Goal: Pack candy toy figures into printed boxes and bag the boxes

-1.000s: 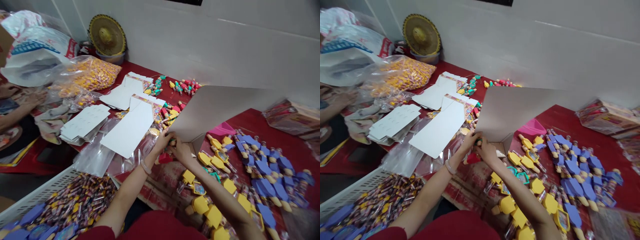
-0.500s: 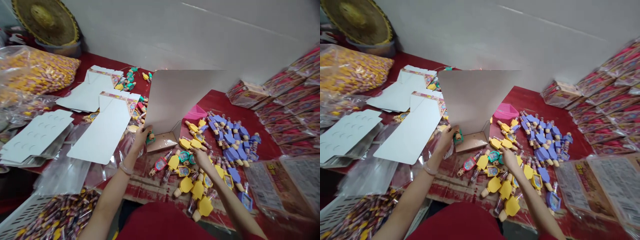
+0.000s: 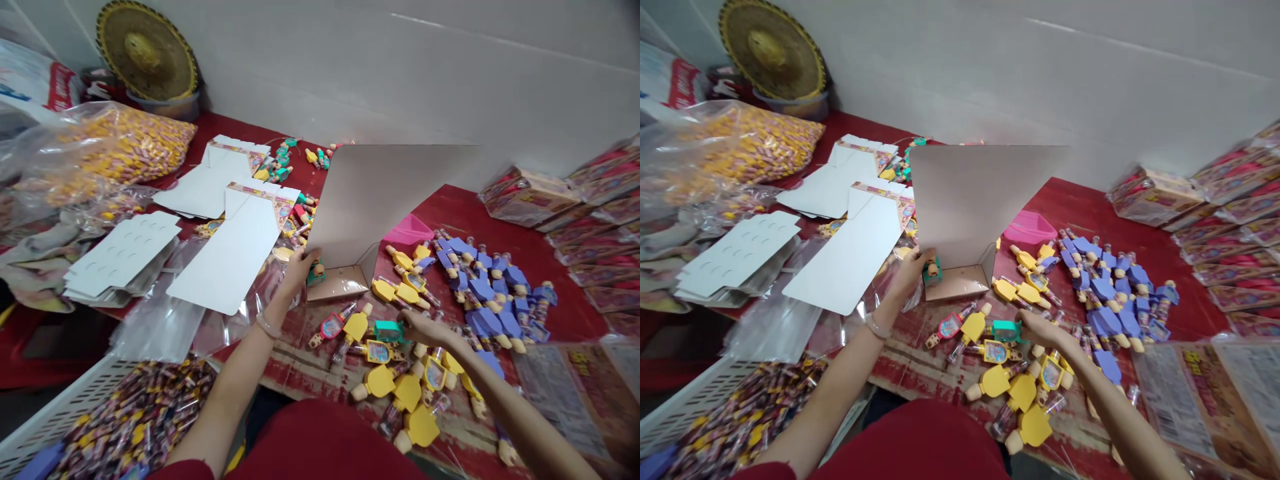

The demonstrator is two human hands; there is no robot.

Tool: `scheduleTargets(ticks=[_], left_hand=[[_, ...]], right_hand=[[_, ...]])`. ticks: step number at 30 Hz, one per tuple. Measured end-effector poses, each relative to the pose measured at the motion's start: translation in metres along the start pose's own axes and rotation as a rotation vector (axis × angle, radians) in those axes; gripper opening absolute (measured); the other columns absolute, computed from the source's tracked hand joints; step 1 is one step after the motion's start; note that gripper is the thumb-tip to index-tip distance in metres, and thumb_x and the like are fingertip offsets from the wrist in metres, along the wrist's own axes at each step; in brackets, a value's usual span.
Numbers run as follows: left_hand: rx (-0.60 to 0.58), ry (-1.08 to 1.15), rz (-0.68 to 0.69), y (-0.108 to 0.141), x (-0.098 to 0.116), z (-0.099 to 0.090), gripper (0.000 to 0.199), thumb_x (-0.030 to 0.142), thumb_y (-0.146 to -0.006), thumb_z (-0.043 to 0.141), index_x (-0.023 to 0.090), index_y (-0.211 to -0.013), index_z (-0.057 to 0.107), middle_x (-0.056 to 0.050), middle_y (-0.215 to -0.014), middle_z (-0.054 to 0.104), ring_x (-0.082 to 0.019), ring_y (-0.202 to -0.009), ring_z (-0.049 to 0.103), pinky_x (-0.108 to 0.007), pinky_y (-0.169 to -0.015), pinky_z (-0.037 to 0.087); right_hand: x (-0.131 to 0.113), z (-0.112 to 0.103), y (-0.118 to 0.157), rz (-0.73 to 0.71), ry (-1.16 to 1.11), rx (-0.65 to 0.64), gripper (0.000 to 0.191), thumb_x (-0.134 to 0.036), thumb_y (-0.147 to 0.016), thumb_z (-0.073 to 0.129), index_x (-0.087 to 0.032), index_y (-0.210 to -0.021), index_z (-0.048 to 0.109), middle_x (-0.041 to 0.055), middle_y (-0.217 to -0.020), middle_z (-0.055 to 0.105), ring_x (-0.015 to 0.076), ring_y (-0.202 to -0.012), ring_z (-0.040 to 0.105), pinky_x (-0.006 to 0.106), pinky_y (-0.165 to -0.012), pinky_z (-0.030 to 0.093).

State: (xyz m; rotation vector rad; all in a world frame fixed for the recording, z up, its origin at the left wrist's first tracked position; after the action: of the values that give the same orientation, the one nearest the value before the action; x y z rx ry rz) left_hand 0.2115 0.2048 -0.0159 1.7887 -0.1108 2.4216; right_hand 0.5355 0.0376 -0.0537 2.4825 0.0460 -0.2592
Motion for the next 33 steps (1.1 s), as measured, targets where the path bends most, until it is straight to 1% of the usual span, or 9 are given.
scheduleTargets(ticks=[2, 4, 8, 11, 14, 19, 28, 30, 33], left_hand=[[-0.004, -0.005, 0.004, 0.0, 0.0, 0.0, 0.031, 0.043, -0.078, 0.073, 0.018, -0.096, 0.069, -0.002, -0.09, 0.069, -0.015, -0.08, 0.061, -0.025, -0.071, 0.048], [-0.006, -0.012, 0.01, 0.0, 0.001, 0.0, 0.031, 0.042, -0.078, 0.073, 0.018, -0.098, 0.07, -0.003, -0.093, 0.07, -0.015, -0.082, 0.062, -0.026, -0.074, 0.049], [-0.01, -0.032, 0.023, 0.002, 0.002, 0.001, 0.032, 0.042, -0.079, 0.072, 0.019, -0.102, 0.069, -0.003, -0.097, 0.07, -0.016, -0.086, 0.062, -0.027, -0.076, 0.05], [-0.001, -0.034, 0.021, 0.003, 0.006, 0.002, 0.033, 0.043, -0.079, 0.072, 0.019, -0.101, 0.069, -0.002, -0.095, 0.07, -0.015, -0.083, 0.061, -0.026, -0.074, 0.049], [0.012, -0.044, 0.017, 0.003, 0.01, 0.003, 0.031, 0.041, -0.077, 0.072, 0.018, -0.096, 0.068, -0.002, -0.091, 0.07, -0.015, -0.081, 0.06, -0.026, -0.074, 0.049], [0.007, -0.027, 0.015, 0.005, 0.015, 0.007, 0.026, 0.039, -0.075, 0.071, 0.018, -0.091, 0.066, -0.001, -0.086, 0.069, -0.015, -0.081, 0.06, -0.026, -0.074, 0.049], [0.018, 0.021, 0.001, 0.006, 0.017, 0.008, 0.025, 0.036, -0.073, 0.073, 0.017, -0.087, 0.065, 0.0, -0.079, 0.068, -0.014, -0.074, 0.059, -0.026, -0.072, 0.049], [0.023, 0.02, -0.012, 0.006, 0.016, 0.008, 0.025, 0.035, -0.071, 0.073, 0.017, -0.087, 0.066, 0.001, -0.079, 0.069, -0.014, -0.074, 0.059, -0.027, -0.073, 0.049], [0.029, 0.014, -0.022, 0.005, 0.014, 0.008, 0.025, 0.035, -0.071, 0.073, 0.017, -0.088, 0.066, 0.001, -0.077, 0.068, -0.014, -0.073, 0.059, -0.027, -0.072, 0.048]], right_hand=[[-0.004, -0.016, 0.025, -0.058, -0.083, 0.011, 0.024, -0.013, -0.076, 0.058, -0.015, -0.098, 0.069, 0.0089, -0.097, 0.07, 0.0208, -0.084, 0.064, 0.026, -0.072, 0.049], [-0.017, -0.046, 0.052, -0.155, -0.165, 0.107, 0.019, -0.021, -0.082, 0.059, -0.017, -0.097, 0.07, 0.0096, -0.101, 0.07, 0.0227, -0.087, 0.066, 0.03, -0.076, 0.052], [-0.083, -0.098, 0.079, -0.39, -0.23, 0.386, 0.026, -0.036, -0.098, 0.052, -0.022, -0.112, 0.069, 0.0109, -0.116, 0.07, 0.0235, -0.098, 0.069, 0.035, -0.086, 0.057], [-0.15, -0.097, 0.06, -0.614, -0.135, 0.53, 0.027, -0.029, -0.103, 0.046, -0.023, -0.118, 0.068, 0.0113, -0.124, 0.069, 0.0223, -0.107, 0.069, 0.037, -0.094, 0.058], [-0.195, -0.08, 0.027, -0.751, 0.006, 0.632, 0.031, -0.017, -0.101, 0.045, -0.021, -0.122, 0.066, 0.0133, -0.125, 0.068, 0.0227, -0.112, 0.068, 0.038, -0.095, 0.059], [-0.224, -0.064, 0.007, -0.854, 0.155, 0.519, 0.041, -0.002, -0.095, 0.043, -0.017, -0.125, 0.065, 0.0141, -0.129, 0.066, 0.0224, -0.118, 0.064, 0.036, -0.097, 0.055], [-0.251, -0.103, -0.027, -0.611, 0.245, 0.17, 0.025, -0.006, -0.089, 0.056, -0.018, -0.102, 0.074, 0.0103, -0.102, 0.073, 0.0221, -0.092, 0.067, 0.027, -0.077, 0.044], [-0.26, -0.103, -0.035, -0.574, 0.27, 0.162, 0.025, -0.006, -0.088, 0.055, -0.016, -0.102, 0.073, 0.0117, -0.1, 0.073, 0.023, -0.089, 0.066, 0.027, -0.072, 0.041], [-0.267, -0.087, -0.044, -0.545, 0.27, 0.169, 0.027, -0.002, -0.085, 0.053, -0.013, -0.103, 0.071, 0.0144, -0.101, 0.073, 0.0236, -0.09, 0.066, 0.028, -0.071, 0.04]])
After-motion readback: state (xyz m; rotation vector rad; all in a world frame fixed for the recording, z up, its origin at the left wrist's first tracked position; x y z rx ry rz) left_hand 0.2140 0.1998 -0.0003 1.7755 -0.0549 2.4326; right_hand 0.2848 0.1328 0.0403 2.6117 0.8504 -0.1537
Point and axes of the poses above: each hand's wrist, its own y-axis away from the middle knuckle, its own z-axis out of the palm, x = y × z, the point moved 7 cm from there along -y, towards the middle knuckle
